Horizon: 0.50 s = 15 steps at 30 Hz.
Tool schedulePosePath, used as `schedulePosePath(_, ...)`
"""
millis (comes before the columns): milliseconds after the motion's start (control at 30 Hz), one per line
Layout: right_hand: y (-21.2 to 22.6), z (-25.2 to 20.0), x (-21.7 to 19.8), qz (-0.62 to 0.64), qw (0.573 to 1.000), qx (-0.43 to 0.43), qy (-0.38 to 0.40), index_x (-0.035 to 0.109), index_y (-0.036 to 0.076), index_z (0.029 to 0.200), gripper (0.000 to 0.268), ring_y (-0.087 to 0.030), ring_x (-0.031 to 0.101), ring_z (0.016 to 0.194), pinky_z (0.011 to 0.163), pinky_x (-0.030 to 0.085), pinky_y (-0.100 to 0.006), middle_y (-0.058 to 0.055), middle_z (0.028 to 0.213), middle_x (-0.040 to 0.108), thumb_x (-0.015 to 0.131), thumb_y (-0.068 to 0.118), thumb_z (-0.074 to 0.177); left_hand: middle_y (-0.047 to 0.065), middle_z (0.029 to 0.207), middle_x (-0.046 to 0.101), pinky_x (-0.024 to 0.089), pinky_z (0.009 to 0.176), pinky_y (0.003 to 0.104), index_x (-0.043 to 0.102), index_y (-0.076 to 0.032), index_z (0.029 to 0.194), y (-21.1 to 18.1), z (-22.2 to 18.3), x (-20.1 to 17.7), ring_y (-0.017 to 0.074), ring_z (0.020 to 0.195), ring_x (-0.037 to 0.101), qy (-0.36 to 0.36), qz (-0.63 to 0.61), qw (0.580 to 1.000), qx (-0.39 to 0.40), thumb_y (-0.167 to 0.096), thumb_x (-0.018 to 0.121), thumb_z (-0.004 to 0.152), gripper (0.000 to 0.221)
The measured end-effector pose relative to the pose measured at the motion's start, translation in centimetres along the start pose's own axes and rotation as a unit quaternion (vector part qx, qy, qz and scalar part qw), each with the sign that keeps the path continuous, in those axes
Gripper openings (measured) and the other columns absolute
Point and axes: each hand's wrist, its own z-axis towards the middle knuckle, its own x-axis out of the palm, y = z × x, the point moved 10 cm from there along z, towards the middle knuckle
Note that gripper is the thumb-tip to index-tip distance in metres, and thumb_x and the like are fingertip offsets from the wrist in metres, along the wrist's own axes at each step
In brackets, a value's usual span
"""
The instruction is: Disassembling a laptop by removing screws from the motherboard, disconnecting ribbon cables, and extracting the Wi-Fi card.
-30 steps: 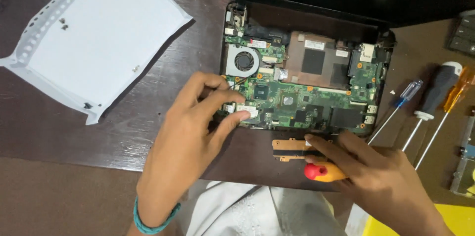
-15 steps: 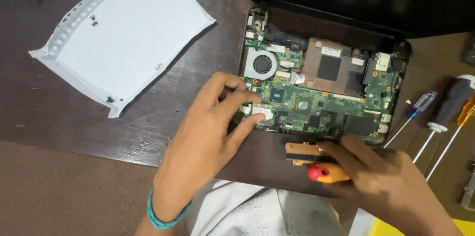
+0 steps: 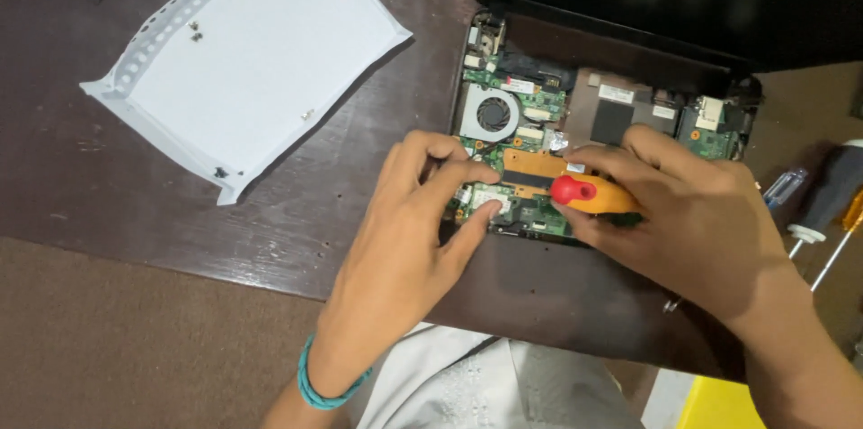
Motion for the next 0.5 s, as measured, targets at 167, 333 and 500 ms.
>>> schedulePosePath(167, -1.0, -0.4, 1.1, -0.067, 0.994, 0.042, 0.073, 0.072, 0.024, 0.129, 0.043, -0.012, 0.051, 0.055, 0.046, 0.048, -0.03, 0.005, 0.085, 0.053, 0.078, 0.043, 0.091, 0.01, 0.113, 0.047, 0.047, 0.097, 0.038, 0.063, -0.004, 0.118, 0.0, -0.1, -0.1, 0.0267, 0.107, 0.054, -0.013, -0.008, 1.0, -0.003, -0.012, 0.063, 0.101, 0.019)
schedulePosePath(333, -0.4, -0.2, 0.8, -0.014, 0.999, 0.007, 0.04, 0.073, 0.014, 0.127, 0.043, -0.014, 0.051, 0.055, 0.042, 0.045, -0.031, 0.002, 0.09, 0.058, 0.08, 0.037, 0.092, 0.011, 0.116, 0.049, 0.048, 0.092, 0.038, 0.065, -0.005, 0.119, 0.2, -0.2, 0.1, 0.0273, 0.106, 0.054, -0.014, 0.005, 1.0, -0.007, -0.016, 0.063, 0.101, 0.021)
schedulePosePath(500, 0.0, -0.2, 0.9, -0.074, 0.997, -0.015, 0.031, 0.075, 0.016, 0.127, 0.045, -0.013, 0.051, 0.051, 0.041, 0.047, -0.032, 0.005, 0.092, 0.055, 0.081, 0.044, 0.092, 0.013, 0.118, 0.05, 0.048, 0.095, 0.039, 0.064, -0.004, 0.122, 0.2, -0.4, 0.1, 0.0287, 0.109, 0.054, -0.019, 0.016, 1.0, -0.006, -0.017, 0.064, 0.101, 0.025)
